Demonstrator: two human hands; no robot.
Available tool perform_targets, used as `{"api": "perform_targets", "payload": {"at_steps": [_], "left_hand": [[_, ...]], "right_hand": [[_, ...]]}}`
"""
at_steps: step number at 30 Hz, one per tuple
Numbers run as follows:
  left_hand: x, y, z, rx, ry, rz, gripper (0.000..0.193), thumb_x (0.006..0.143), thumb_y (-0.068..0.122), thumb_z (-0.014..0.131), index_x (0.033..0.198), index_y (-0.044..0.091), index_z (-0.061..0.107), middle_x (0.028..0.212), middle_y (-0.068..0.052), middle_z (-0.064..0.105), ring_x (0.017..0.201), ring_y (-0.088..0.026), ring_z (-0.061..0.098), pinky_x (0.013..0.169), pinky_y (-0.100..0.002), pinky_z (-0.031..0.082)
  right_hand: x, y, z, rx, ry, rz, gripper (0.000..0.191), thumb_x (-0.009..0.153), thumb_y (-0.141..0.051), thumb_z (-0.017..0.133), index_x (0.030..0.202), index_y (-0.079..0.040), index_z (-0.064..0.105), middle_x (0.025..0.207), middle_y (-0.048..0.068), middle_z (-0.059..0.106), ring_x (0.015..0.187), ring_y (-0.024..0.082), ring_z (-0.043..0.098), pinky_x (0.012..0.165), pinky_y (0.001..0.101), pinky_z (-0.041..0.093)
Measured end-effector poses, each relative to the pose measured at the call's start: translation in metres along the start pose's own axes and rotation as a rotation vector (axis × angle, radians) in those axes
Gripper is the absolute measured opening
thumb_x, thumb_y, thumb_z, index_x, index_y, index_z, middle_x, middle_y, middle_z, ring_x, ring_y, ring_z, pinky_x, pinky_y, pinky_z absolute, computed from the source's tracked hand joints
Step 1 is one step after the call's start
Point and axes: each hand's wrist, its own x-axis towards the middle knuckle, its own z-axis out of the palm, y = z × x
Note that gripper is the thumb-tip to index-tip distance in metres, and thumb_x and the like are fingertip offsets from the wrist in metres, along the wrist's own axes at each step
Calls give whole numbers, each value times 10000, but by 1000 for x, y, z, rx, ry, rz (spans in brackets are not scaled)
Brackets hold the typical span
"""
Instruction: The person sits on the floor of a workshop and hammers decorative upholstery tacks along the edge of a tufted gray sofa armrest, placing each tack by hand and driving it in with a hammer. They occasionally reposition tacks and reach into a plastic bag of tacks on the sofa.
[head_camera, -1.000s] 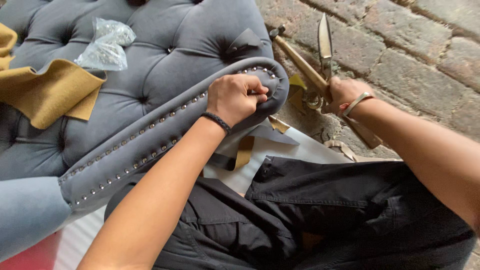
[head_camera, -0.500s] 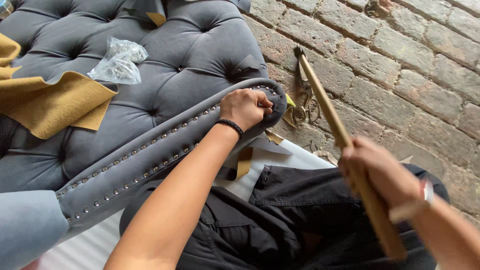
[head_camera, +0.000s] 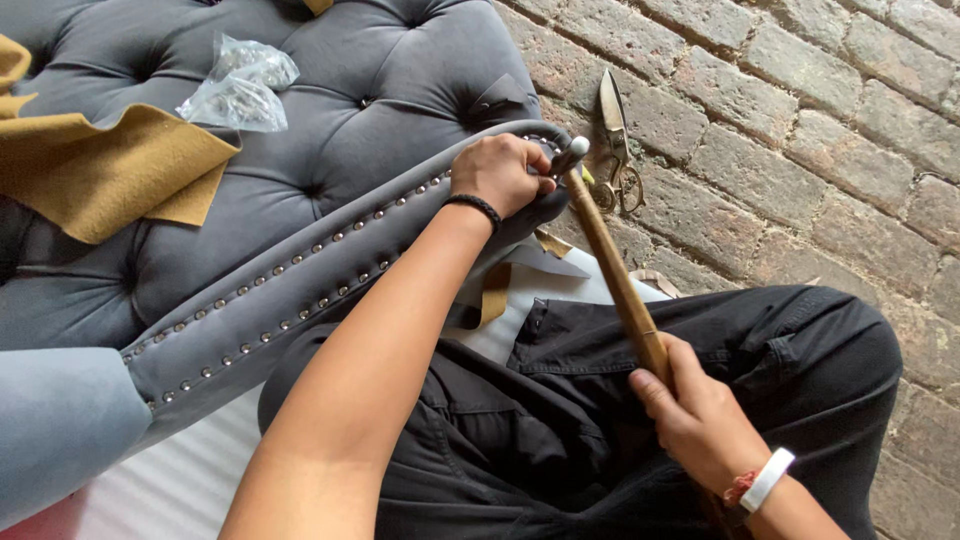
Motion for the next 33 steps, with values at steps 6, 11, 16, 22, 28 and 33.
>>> {"api": "perform_targets", "payload": {"at_steps": [6, 11, 16, 22, 28, 33], "left_hand": [[1, 0, -1, 8, -41, 20, 234, 684, 410, 879, 898, 331, 827, 917, -10, 776, 893, -211, 733, 805, -383, 570], [4, 0, -2, -1, -84, 16, 246, 664, 391, 885, 897, 334, 827, 898, 3, 780, 878, -198, 736, 808, -375, 568], [6, 2, -3, -10, -112, 18, 247, 650, 363, 903, 881, 316, 831, 904, 12, 786, 876, -175, 746, 809, -360, 573], [7, 6, -8, -23, -129, 14, 269, 643, 343, 912, 896, 307, 824, 926, 21, 786, 906, -169, 741, 820, -354, 569], [3, 9, -11, -22, -151, 6, 272, 645, 353, 916, 897, 303, 827, 944, 7, 780, 935, -188, 734, 835, -363, 565], [3, 5, -9, 22, -120, 47, 342, 625, 370, 926, 941, 291, 820, 1003, -31, 768, 963, -232, 714, 835, -394, 551]], "right_hand": [[1, 2, -5, -80, 10, -35, 439, 982, -331, 579, 1375, -152, 503, 621, 105, 597, 495, 212, 593, 490, 366, 499], [1, 1, -8, -209, 100, -310, 412, 961, -294, 543, 1310, -85, 484, 635, 107, 654, 576, 221, 676, 574, 381, 527], [3, 1, -15, -233, 77, -150, 420, 966, -324, 556, 1327, -118, 497, 702, 178, 667, 680, 344, 671, 644, 454, 540], [8, 6, -20, -279, 90, -152, 438, 973, -360, 582, 1335, -129, 499, 759, 172, 672, 742, 339, 695, 687, 446, 550], [13, 15, -24, -305, 54, -122, 430, 978, -381, 580, 1334, -151, 506, 766, 187, 678, 749, 345, 704, 705, 450, 556], [19, 21, -23, -313, 44, -130, 394, 998, -307, 587, 1349, -137, 538, 765, 153, 676, 740, 308, 665, 667, 423, 532]]}}
